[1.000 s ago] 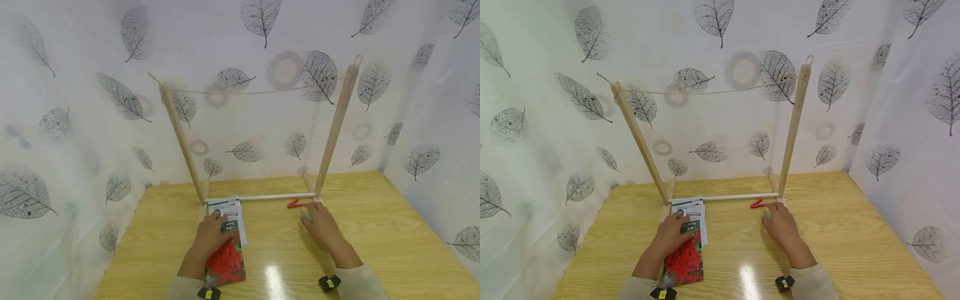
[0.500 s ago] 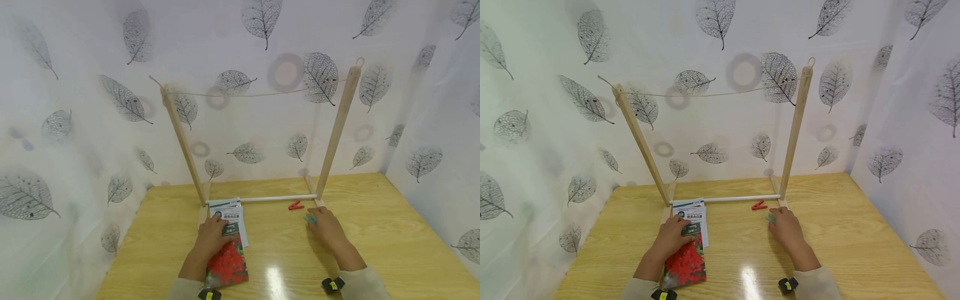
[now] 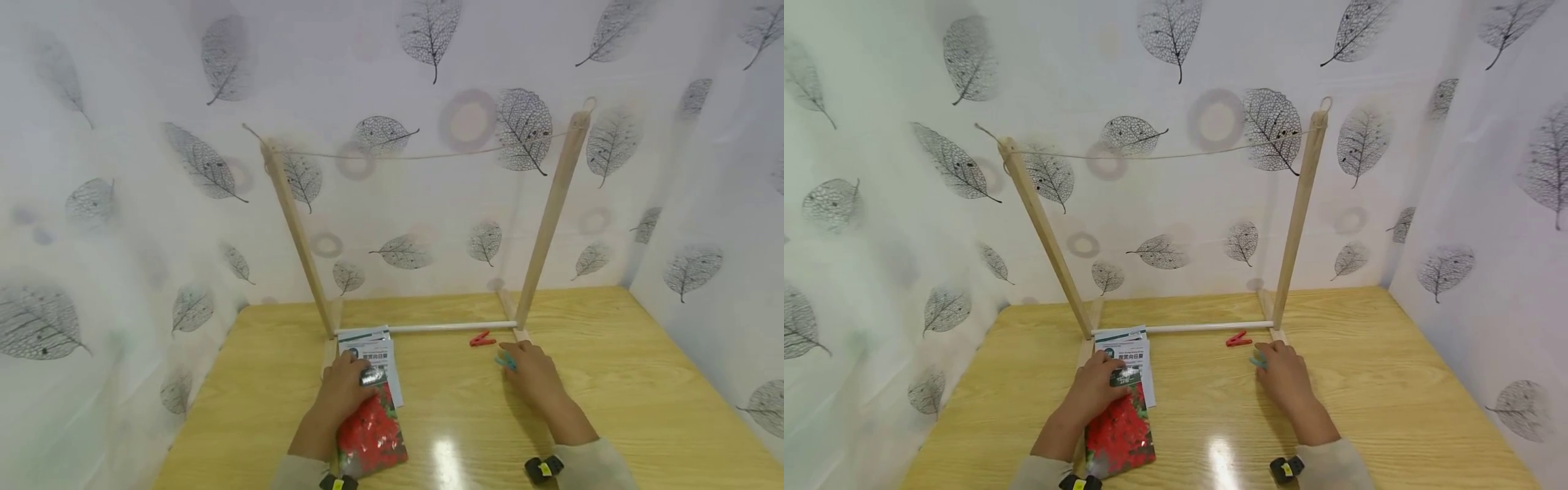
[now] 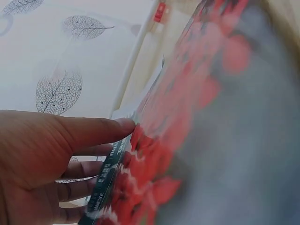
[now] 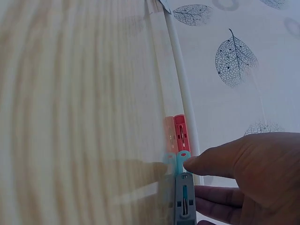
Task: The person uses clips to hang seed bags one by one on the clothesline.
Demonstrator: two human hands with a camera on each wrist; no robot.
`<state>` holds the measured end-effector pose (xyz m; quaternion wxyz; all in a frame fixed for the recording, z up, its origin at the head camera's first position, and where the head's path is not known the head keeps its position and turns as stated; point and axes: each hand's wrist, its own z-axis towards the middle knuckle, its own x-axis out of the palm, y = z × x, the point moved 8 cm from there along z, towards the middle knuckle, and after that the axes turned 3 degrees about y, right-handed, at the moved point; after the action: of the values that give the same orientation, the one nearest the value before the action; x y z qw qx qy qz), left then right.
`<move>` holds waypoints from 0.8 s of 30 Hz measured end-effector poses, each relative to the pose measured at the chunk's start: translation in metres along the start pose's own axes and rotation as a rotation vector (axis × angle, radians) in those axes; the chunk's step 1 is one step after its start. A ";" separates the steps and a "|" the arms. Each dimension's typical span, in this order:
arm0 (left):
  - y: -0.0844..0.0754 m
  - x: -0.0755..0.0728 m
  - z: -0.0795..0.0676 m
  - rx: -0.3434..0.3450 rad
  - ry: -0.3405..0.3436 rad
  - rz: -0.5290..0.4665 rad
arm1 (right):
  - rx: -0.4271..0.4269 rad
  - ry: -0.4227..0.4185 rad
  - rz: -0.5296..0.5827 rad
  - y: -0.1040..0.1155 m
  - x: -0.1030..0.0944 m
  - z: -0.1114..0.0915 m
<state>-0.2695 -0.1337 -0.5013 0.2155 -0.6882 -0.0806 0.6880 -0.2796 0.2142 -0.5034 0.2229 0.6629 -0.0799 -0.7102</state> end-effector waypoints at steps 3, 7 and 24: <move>0.004 0.000 0.001 -0.016 0.002 -0.026 | -0.011 -0.006 -0.018 0.002 -0.001 0.000; 0.010 0.004 0.003 -0.037 0.018 -0.063 | -0.018 -0.003 -0.034 0.003 -0.002 0.000; 0.015 0.003 0.006 -0.026 0.010 -0.120 | -0.021 -0.007 -0.045 0.004 -0.001 0.001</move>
<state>-0.2779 -0.1442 -0.5102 0.2478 -0.6883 -0.1297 0.6693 -0.2801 0.2108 -0.5003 0.2134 0.6597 -0.0584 -0.7182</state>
